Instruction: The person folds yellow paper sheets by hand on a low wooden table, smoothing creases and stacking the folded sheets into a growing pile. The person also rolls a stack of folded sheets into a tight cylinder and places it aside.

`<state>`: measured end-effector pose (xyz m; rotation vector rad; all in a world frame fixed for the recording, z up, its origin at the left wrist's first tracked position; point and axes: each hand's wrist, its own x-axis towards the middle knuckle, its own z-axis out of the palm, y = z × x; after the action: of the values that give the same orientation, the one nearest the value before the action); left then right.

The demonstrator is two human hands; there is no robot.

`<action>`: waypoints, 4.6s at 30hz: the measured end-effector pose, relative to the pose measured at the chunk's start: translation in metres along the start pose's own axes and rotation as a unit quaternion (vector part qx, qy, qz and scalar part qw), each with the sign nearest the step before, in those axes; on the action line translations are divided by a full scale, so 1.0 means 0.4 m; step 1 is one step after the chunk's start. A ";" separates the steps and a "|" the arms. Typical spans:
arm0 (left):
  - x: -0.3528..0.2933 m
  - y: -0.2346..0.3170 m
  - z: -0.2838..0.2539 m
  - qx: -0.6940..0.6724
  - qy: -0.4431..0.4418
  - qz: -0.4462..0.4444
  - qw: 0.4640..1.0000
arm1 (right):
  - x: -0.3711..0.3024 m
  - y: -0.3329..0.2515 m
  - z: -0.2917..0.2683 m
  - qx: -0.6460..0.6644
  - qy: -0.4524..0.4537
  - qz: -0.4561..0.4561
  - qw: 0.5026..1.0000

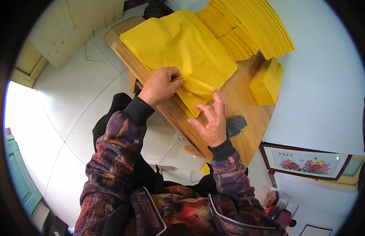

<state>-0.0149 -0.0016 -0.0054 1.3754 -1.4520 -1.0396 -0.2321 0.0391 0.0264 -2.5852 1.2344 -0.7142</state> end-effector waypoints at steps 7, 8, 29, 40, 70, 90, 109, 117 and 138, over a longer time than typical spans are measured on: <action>-0.001 -0.001 0.000 -0.004 -0.005 0.003 1.000 | 0.001 0.005 0.004 0.022 0.003 0.030 0.999; -0.001 -0.001 -0.001 -0.006 -0.004 0.007 1.000 | 0.002 0.006 0.004 0.062 0.002 0.059 0.996; -0.004 0.006 -0.004 -0.020 -0.022 -0.005 1.000 | 0.020 0.034 -0.008 0.259 -0.046 0.174 0.949; -0.003 -0.004 -0.020 -0.041 -0.074 0.002 0.996 | 0.026 0.040 -0.003 0.266 -0.030 0.194 0.944; -0.002 -0.003 0.009 -0.019 -0.015 -0.020 1.000 | -0.220 0.151 -0.076 -0.134 0.081 0.186 0.970; -0.002 -0.001 0.009 -0.011 -0.007 0.005 1.000 | 0.006 -0.018 0.016 0.055 0.038 0.066 0.996; -0.001 0.003 -0.017 -0.023 -0.078 -0.003 0.997 | 0.024 -0.011 0.000 0.124 0.024 0.167 0.978; -0.004 0.004 -0.037 -0.006 -0.119 0.018 0.993 | 0.034 -0.012 -0.004 0.119 0.032 0.166 0.978; -0.001 -0.009 -0.006 -0.019 -0.055 0.014 0.998 | -0.003 -0.018 0.002 -0.002 0.036 -0.002 0.999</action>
<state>-0.0114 -0.0013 -0.0081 1.2836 -1.5190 -1.1341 -0.2272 0.0447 0.0278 -2.5876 1.2530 -0.8125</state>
